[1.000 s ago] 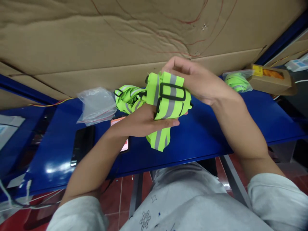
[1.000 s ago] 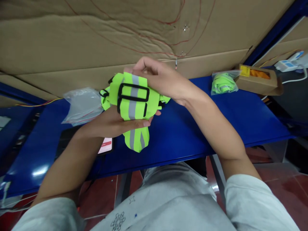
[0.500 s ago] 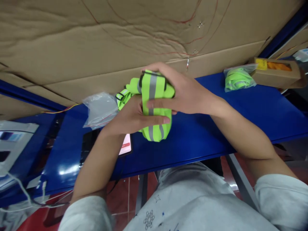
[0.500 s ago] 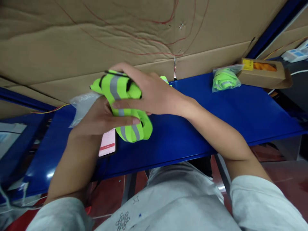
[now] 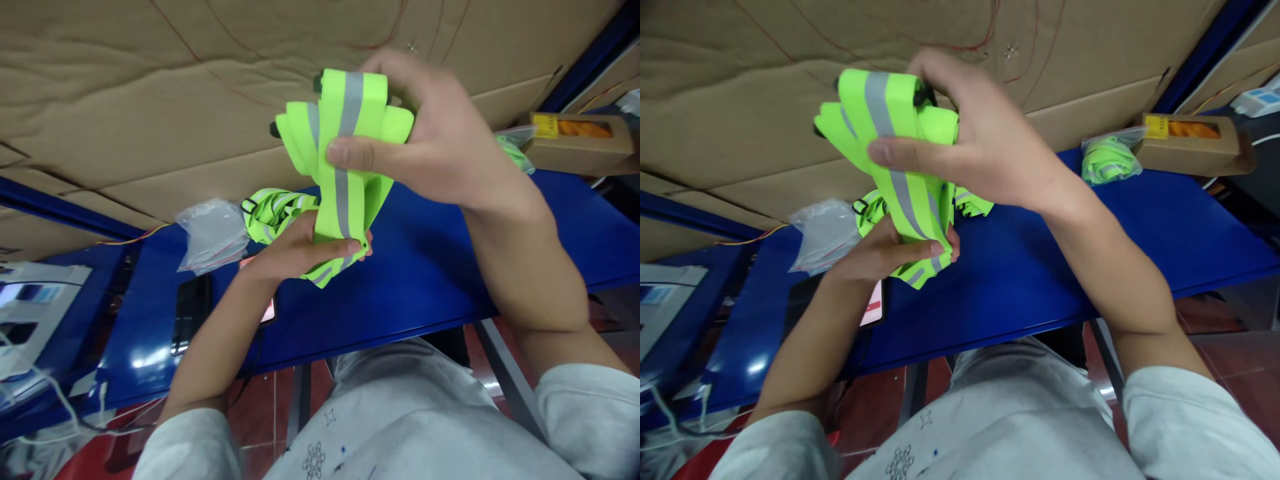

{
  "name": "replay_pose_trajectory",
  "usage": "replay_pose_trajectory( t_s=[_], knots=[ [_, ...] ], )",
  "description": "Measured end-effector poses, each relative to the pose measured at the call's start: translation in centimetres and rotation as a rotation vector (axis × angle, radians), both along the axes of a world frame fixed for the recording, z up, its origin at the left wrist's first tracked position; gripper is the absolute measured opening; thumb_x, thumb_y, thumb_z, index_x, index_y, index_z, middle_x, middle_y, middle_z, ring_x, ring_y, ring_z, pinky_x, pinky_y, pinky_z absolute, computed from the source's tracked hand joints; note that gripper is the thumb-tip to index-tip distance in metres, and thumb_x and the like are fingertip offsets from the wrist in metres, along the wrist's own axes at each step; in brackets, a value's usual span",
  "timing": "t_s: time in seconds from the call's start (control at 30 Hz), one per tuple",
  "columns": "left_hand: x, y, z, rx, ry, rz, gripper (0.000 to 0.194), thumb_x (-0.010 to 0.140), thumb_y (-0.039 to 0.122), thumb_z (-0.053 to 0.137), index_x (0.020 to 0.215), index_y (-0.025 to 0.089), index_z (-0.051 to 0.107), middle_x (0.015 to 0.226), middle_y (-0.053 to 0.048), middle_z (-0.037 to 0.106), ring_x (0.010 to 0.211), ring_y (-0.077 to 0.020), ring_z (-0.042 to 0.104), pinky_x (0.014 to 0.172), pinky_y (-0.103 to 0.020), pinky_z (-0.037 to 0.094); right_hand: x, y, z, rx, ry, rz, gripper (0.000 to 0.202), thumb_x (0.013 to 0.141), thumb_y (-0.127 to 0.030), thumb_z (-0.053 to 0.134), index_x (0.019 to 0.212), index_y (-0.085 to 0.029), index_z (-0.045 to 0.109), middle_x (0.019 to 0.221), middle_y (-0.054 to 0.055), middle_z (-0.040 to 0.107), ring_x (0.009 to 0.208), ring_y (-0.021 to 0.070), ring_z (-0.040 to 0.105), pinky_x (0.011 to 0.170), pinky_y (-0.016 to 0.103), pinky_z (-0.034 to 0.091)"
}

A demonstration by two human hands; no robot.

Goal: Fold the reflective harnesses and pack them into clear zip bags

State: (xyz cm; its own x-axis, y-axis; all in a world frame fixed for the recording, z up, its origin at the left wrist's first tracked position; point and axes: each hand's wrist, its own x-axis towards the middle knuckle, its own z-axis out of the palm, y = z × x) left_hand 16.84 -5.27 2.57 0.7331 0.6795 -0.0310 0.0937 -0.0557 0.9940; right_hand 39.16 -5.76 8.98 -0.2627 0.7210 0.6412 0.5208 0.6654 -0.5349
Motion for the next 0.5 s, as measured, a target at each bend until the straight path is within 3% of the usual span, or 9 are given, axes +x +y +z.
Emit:
replay_pose_trajectory(
  t_s=[0.07,0.13,0.23,0.3,0.37,0.5],
  knots=[
    [-0.7,0.6,0.9,0.075,0.065,-0.059,0.030,0.081,0.043,0.086,0.098,0.020,0.082,0.092,-0.010,0.080,0.084,-0.0282,0.076,0.079,-0.039,0.062,0.3,0.3,-0.2,-0.108,0.078,0.017,0.044,0.084,-0.066,0.075,0.090,-0.023,0.073,0.093,0.004,0.075,0.089,0.0271,0.071,0.077,0.037,0.057],
    [-1.3,0.7,1.6,0.096,0.071,-0.100,0.032,0.080,0.046,0.087,0.097,0.019,0.083,0.092,-0.011,0.080,0.086,-0.0305,0.076,0.078,-0.040,0.062,0.4,0.6,-0.6,-0.275,0.162,0.126,0.045,0.087,-0.069,0.072,0.092,-0.025,0.078,0.095,0.004,0.078,0.085,0.0276,0.073,0.071,0.038,0.058],
    [-1.8,-0.2,2.3,0.115,0.019,-0.106,0.031,0.080,0.045,0.088,0.098,0.020,0.083,0.091,-0.012,0.080,0.086,-0.0310,0.076,0.078,-0.041,0.062,0.1,1.2,-1.3,-0.547,0.256,0.339,0.043,0.087,-0.068,0.071,0.098,-0.028,0.081,0.098,0.005,0.081,0.083,0.0300,0.076,0.072,0.042,0.063],
    [-1.8,-1.0,2.7,0.148,-0.001,-0.054,0.028,0.084,0.043,0.085,0.102,0.021,0.083,0.091,-0.011,0.080,0.088,-0.0299,0.077,0.082,-0.040,0.062,-0.3,1.2,-1.4,-0.608,0.299,0.394,0.044,0.090,-0.068,0.066,0.098,-0.028,0.081,0.101,0.006,0.081,0.088,0.0310,0.077,0.077,0.044,0.065],
    [-1.5,-1.3,2.8,0.164,0.015,-0.006,0.027,0.085,0.042,0.084,0.101,0.020,0.082,0.091,-0.010,0.080,0.091,-0.0297,0.077,0.086,-0.040,0.062,-0.6,0.9,-1.3,-0.488,0.306,0.318,0.046,0.094,-0.069,0.061,0.104,-0.029,0.080,0.109,0.004,0.080,0.098,0.0304,0.077,0.087,0.045,0.065],
    [-1.1,-0.5,2.1,0.044,-0.005,-0.066,0.040,0.079,0.043,0.091,0.109,0.019,0.078,0.104,-0.010,0.081,0.103,-0.0323,0.077,0.089,-0.040,0.063,-0.6,0.1,-0.9,0.042,0.050,-0.054,0.045,0.094,-0.060,0.066,0.129,-0.033,0.070,0.130,0.000,0.072,0.125,0.0285,0.067,0.111,0.044,0.054]
  ],
)
